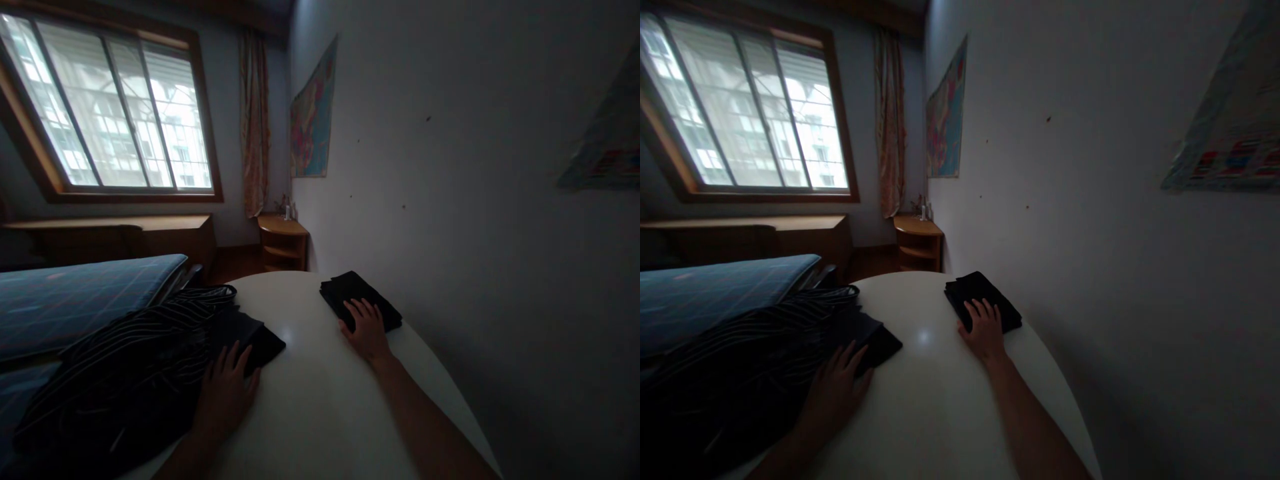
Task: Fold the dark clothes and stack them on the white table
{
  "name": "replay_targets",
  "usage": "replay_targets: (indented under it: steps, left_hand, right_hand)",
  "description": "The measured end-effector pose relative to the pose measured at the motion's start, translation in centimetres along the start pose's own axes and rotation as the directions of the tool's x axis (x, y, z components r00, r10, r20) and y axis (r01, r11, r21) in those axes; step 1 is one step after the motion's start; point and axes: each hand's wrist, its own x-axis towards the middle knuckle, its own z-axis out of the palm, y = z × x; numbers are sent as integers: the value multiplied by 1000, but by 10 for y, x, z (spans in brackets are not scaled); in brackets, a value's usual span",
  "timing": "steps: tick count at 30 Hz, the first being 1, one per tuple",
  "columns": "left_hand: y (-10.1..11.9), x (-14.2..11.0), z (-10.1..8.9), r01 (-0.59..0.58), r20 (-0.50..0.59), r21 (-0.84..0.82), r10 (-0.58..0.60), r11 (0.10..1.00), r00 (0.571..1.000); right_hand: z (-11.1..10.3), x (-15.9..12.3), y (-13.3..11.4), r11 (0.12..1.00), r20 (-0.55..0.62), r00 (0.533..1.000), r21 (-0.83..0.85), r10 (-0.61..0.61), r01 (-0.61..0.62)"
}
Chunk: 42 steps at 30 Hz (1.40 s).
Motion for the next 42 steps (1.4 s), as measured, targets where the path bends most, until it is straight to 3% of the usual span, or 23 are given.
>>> replay_targets:
  steps: [7,14,17,19,22,24,27,29,33,35,38,40,42]
  left_hand:
    - [-7,9,-11,-56,8,-174,59,983,998]
    - [6,-14,-22,-107,30,-320,123,941,992]
    - [2,-6,-39,-137,-82,-249,120,959,989]
    - [-9,9,-56,-111,-201,-109,87,988,976]
    - [-34,35,-81,120,-319,128,-74,984,945]
    - [-52,51,-93,211,-289,223,-142,952,947]
    - [-73,71,-104,222,-61,226,-214,949,975]
    - [-82,80,-109,219,72,186,-235,958,969]
    - [-82,92,-121,210,70,151,-223,966,972]
    - [-75,95,-126,176,13,85,-177,981,984]
    - [-55,93,-130,37,-95,-169,-54,985,994]
    - [-35,87,-132,-68,-141,-385,15,920,990]
    - [-11,76,-135,-151,-165,-586,65,796,984]
  right_hand:
    - [-1,0,-1,1000,-16,1000,13,-8,8]
    - [-4,-10,-10,1000,27,999,-17,-21,21]
    - [-2,-12,-12,999,42,999,-25,-28,29]
    - [-1,-12,-13,999,41,999,-31,-27,28]
    - [1,-13,-15,999,29,999,-32,-18,18]
    - [2,-14,-16,1000,22,1000,-28,-9,10]
    - [3,-15,-18,1000,15,1000,-25,3,-3]
    - [4,-16,-19,1000,16,1000,-26,8,-7]
    - [2,-19,-21,1000,40,999,-27,13,-12]
    - [1,-19,-23,999,47,999,-29,21,-20]
    - [0,-18,-24,999,43,999,-29,31,-29]
    - [-1,-17,-25,1000,35,999,-11,14,-14]
    - [-3,-17,-30,998,29,999,48,-45,44]
